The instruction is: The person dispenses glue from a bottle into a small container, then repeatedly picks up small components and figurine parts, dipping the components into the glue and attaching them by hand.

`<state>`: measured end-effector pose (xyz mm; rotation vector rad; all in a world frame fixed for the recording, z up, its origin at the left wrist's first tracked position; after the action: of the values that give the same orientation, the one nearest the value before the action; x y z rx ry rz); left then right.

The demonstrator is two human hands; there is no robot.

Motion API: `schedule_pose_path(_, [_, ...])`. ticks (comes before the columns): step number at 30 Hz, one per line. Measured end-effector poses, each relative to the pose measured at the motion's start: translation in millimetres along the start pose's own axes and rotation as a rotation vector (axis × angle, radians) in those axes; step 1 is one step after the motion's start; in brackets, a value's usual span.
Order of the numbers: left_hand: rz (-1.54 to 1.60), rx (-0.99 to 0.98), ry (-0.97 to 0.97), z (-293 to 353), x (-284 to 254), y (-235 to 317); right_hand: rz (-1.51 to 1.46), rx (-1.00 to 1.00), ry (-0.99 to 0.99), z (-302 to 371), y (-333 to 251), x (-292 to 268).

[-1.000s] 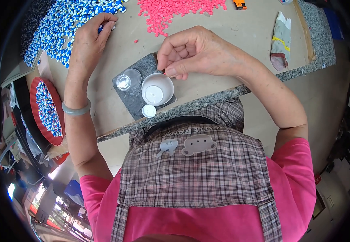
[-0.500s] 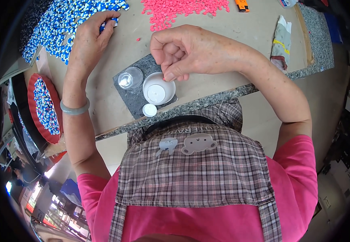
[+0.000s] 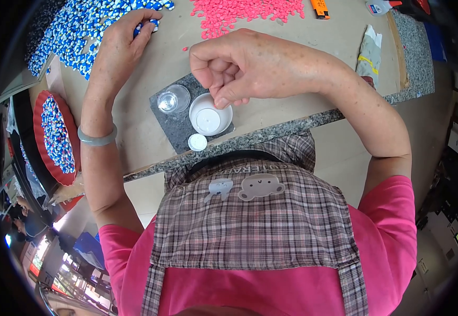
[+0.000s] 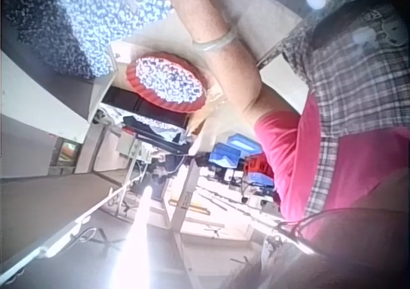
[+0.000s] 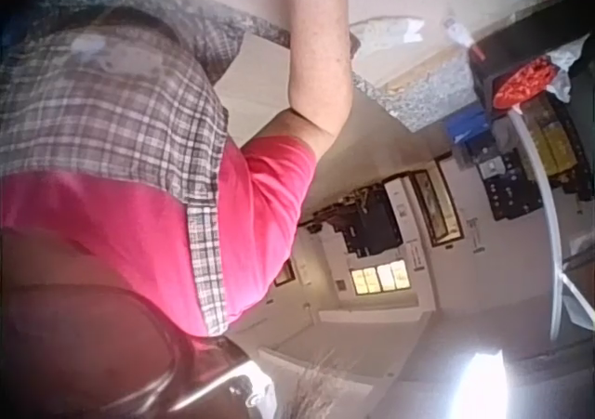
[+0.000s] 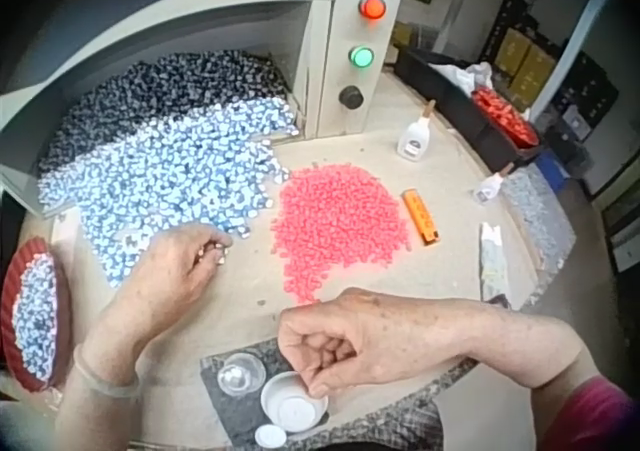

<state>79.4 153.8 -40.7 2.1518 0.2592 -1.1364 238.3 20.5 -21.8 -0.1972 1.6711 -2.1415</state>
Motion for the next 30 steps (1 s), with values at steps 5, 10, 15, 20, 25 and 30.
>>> schedule_pose_path(5, [0.019, -0.049, -0.024, 1.1, 0.6, -0.7, -0.061, 0.009, 0.051, 3.7, -5.3, -1.6])
schedule_pose_path(10, [0.022, -0.031, -0.004, 0.0, -0.6, 1.7, 0.038, 0.010, 0.061, 1.9, -1.8, -1.1])
schedule_pose_path(15, [0.031, -0.079, -0.025, 0.1, -2.9, 2.0, 0.179, -0.061, 0.075, 0.9, -10.3, 0.7])
schedule_pose_path(20, [0.093, -0.192, -0.072, -6.4, -12.9, 19.9, 0.093, -0.080, 0.045, 5.2, -9.7, 3.1])
schedule_pose_path(25, [0.110, -0.203, -0.081, -3.9, -17.6, 20.4, -0.123, 0.087, 0.042, 10.5, -3.4, 1.5])
schedule_pose_path(30, [0.104, -0.204, -0.103, -0.6, -14.4, 12.4, -0.372, 0.065, 0.049, 14.9, 4.7, -1.8])
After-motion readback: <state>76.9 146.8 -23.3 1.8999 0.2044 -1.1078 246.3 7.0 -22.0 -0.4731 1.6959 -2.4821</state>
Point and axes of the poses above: each hand's wrist, its own z-axis away from the middle knuckle, its own x-axis out of the palm, y = z × x, the point moved 4 cm from there along -z, towards the middle knuckle, and after that the axes turned 11 degrees about y, right-handed, at the moved point
